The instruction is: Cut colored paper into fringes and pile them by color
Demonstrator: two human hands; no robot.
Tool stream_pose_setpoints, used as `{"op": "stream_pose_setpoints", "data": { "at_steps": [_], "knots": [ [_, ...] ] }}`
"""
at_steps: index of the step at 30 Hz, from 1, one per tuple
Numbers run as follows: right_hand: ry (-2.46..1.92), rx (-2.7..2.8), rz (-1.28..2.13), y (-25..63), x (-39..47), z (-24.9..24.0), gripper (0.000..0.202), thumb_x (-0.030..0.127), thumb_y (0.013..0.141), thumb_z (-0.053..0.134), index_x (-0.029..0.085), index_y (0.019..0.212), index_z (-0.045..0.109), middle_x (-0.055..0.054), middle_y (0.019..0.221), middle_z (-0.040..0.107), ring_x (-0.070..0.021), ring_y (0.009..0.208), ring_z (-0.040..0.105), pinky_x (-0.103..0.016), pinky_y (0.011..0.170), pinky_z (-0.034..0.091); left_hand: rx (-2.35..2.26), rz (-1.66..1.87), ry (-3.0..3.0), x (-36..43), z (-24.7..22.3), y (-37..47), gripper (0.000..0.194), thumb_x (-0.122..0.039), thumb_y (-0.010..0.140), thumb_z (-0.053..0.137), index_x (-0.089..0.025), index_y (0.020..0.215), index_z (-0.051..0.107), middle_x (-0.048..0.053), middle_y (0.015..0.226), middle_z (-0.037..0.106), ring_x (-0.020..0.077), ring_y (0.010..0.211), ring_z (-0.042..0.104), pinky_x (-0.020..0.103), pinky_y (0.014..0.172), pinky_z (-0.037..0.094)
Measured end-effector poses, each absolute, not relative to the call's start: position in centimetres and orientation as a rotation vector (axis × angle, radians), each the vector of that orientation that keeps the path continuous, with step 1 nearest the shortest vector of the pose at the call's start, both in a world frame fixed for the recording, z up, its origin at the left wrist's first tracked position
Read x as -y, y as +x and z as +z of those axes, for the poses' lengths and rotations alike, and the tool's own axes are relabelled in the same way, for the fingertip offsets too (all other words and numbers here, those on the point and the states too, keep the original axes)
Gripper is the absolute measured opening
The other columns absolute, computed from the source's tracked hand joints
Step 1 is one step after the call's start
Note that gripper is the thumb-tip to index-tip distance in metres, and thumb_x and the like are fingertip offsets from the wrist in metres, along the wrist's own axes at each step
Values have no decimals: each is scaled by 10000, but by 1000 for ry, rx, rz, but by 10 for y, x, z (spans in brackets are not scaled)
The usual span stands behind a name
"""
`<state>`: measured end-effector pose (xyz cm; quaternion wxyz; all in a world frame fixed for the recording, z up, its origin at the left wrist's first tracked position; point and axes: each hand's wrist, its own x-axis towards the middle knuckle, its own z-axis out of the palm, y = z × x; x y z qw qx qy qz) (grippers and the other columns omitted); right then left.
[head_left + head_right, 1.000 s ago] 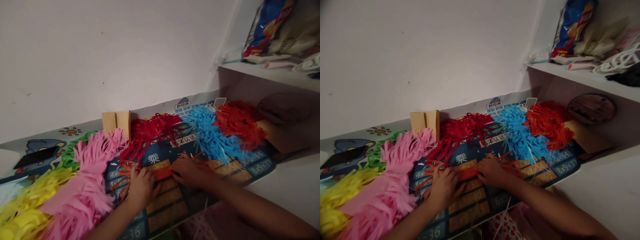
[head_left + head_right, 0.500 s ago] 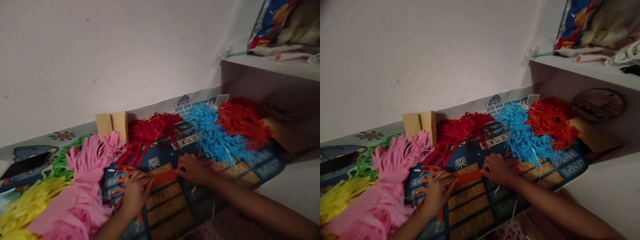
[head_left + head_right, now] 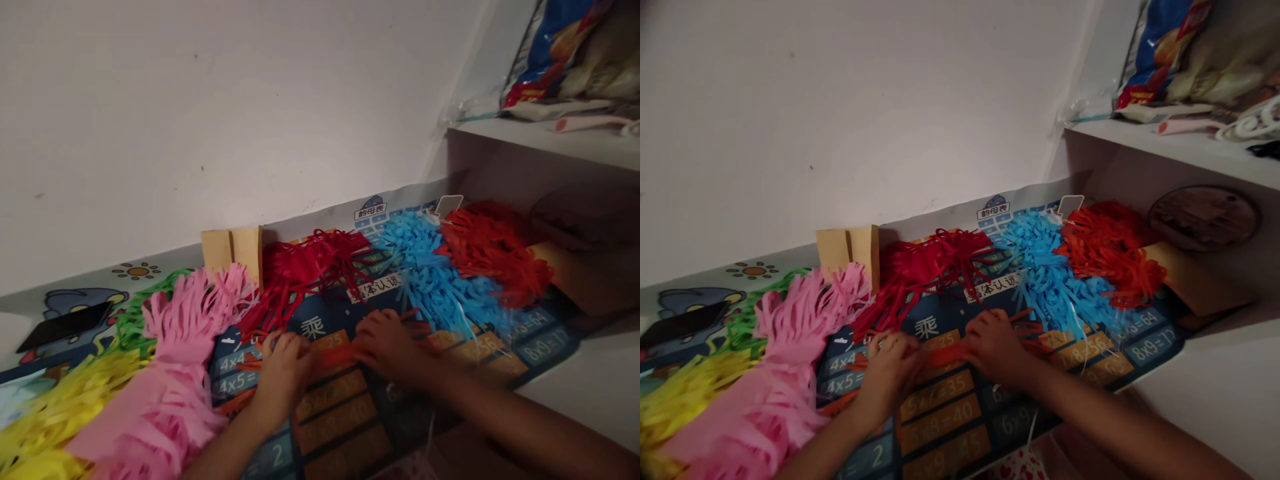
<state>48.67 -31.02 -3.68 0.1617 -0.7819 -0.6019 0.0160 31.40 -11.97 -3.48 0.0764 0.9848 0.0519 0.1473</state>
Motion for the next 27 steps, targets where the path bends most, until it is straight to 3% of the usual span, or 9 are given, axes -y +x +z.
{"op": "stream_pose_setpoints", "data": {
  "at_steps": [4, 8, 14, 17, 20, 23, 27],
  "knots": [
    [-2022, 2135, -184, 486, 319, -43, 76, 197, 938, 579, 221, 970, 643, -29, 935, 657, -230, 1012, 473, -449, 956, 229, 104, 374, 3155, 132, -26, 317, 109, -161, 790, 626, -255, 744, 654, -4, 849, 646, 249, 988, 526, 550, 1068, 215],
    [-2071, 2132, -192, 490, 305, -42, 82, 152, 913, 583, 191, 886, 651, -49, 900, 652, -225, 954, 486, -440, 920, 273, 54, 350, 3227, 144, -27, 324, 115, -306, 838, 589, -229, 793, 662, 34, 791, 626, 268, 962, 532, 566, 1063, 256],
    [-2058, 2080, -291, 473, 294, -32, 112, 219, 939, 564, 164, 1006, 633, -78, 1017, 649, -241, 978, 492, -443, 905, 288, 26, 414, 3259, 142, -39, 315, 204, -81, 846, 536, -246, 792, 644, 4, 748, 634, 230, 892, 552, 527, 1031, 278],
    [-1988, 2109, -206, 476, 302, -45, 79, 173, 941, 573, 193, 919, 647, -23, 883, 673, -206, 880, 507, -393, 831, 303, -29, 538, 3127, 136, -45, 298, 201, -87, 859, 556, -258, 840, 660, -14, 788, 672, 209, 888, 572, 488, 1011, 282],
    [-1984, 1906, -33, 489, 311, -59, 40, 202, 897, 661, 235, 883, 679, 14, 909, 687, -194, 906, 521, -372, 829, 297, -91, 637, 2885, 126, -48, 286, 155, -181, 890, 577, -282, 863, 691, -15, 845, 708, 194, 851, 600, 451, 942, 312],
    [-2026, 1642, 199, 500, 312, -63, 55, 248, 829, 746, 236, 785, 714, 14, 884, 677, -179, 884, 547, -332, 795, 319, -212, 530, 2758, 120, -46, 284, 149, -275, 898, 578, -273, 822, 707, 8, 830, 709, 206, 827, 605, 411, 833, 351],
    [-2068, 1554, 288, 502, 306, -56, 70, 250, 838, 727, 213, 781, 714, 6, 857, 649, -164, 857, 556, -310, 770, 329, -369, 401, 2722, 121, -43, 291, 218, -289, 911, 522, -238, 767, 677, 25, 782, 683, 220, 798, 584, 407, 773, 331]
  ]
}}
